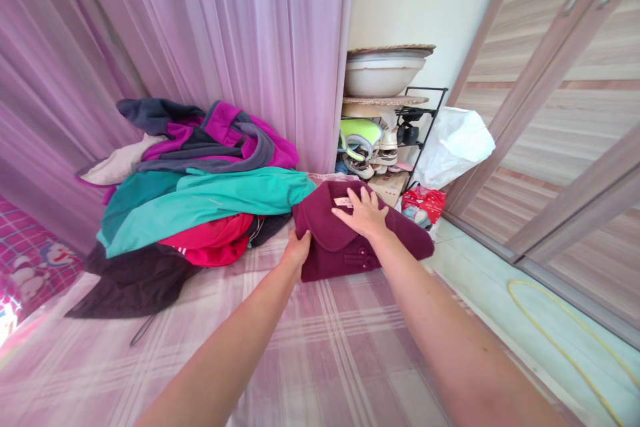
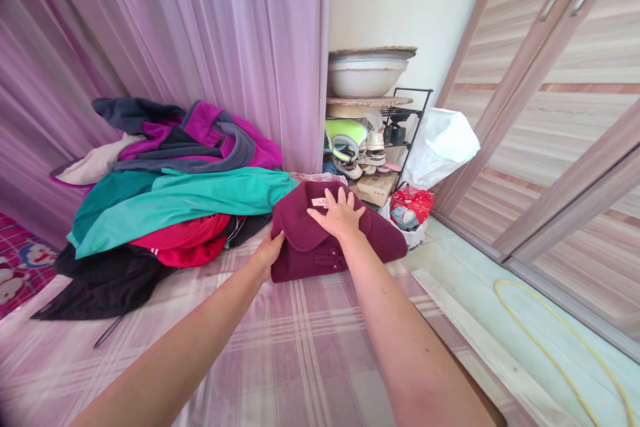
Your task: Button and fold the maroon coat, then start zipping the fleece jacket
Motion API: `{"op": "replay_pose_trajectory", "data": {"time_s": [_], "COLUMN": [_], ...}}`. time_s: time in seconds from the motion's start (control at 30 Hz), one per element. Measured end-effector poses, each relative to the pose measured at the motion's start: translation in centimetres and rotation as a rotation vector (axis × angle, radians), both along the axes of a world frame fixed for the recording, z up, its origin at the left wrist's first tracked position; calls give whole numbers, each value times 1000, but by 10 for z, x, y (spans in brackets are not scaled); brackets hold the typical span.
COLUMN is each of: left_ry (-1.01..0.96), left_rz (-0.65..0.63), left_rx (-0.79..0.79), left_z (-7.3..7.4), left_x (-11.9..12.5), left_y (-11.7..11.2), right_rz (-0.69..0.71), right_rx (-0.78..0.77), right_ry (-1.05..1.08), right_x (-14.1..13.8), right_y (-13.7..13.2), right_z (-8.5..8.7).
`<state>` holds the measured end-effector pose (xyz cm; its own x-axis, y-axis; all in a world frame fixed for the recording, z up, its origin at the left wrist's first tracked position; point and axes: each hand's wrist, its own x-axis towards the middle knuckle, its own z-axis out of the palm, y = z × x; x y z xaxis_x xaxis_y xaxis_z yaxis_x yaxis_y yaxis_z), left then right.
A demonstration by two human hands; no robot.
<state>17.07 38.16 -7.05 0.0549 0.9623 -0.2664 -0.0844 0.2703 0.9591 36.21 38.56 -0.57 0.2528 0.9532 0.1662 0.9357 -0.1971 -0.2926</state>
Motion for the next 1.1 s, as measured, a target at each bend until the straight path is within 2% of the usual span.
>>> {"op": "replay_pose_trajectory", "data": {"time_s": [0.07,0.13,0.23,0.3,0.4,0.5,0.6,0.7,0.77,0.87,0.93,1.03,1.1], "left_ry": [54,200,425,446,434,459,429,381,397,460,484,505,427], "left_rz": [21,53,24,-33,-69,-84,-58,7,60,90,86,101,79], "left_rx": [39,169,505,611,496,340,326,334,303,227,200,208,202], "left_z": [1,7,26,42,61,70,71,65,58,47,42,41,40], "left_x": [-4,-11,-18,-18,-12,-4,3,10,13,14,12,4,-6], "left_y": [-4,-10,-13,-4,26,55,74,86,92,99,100,92,79], "right_rz": [2,9,21,29,50,75,118,69,42,84,106,136,157], "right_rx": [-179,-292,-322,-299,-236,-108,52,169,126,-133,-236,-218,-143], "right_ry": [-3,-2,-3,10,73,145,149,71,24,25,53,97,121], "right_x": [-4,-3,2,5,11,23,37,42,40,33,31,34,43], "right_y": [22,39,49,46,35,22,9,4,8,19,25,26,19], "right_z": [-6,-9,-10,-9,-8,-2,8,13,10,-1,-8,-11,-11]}}
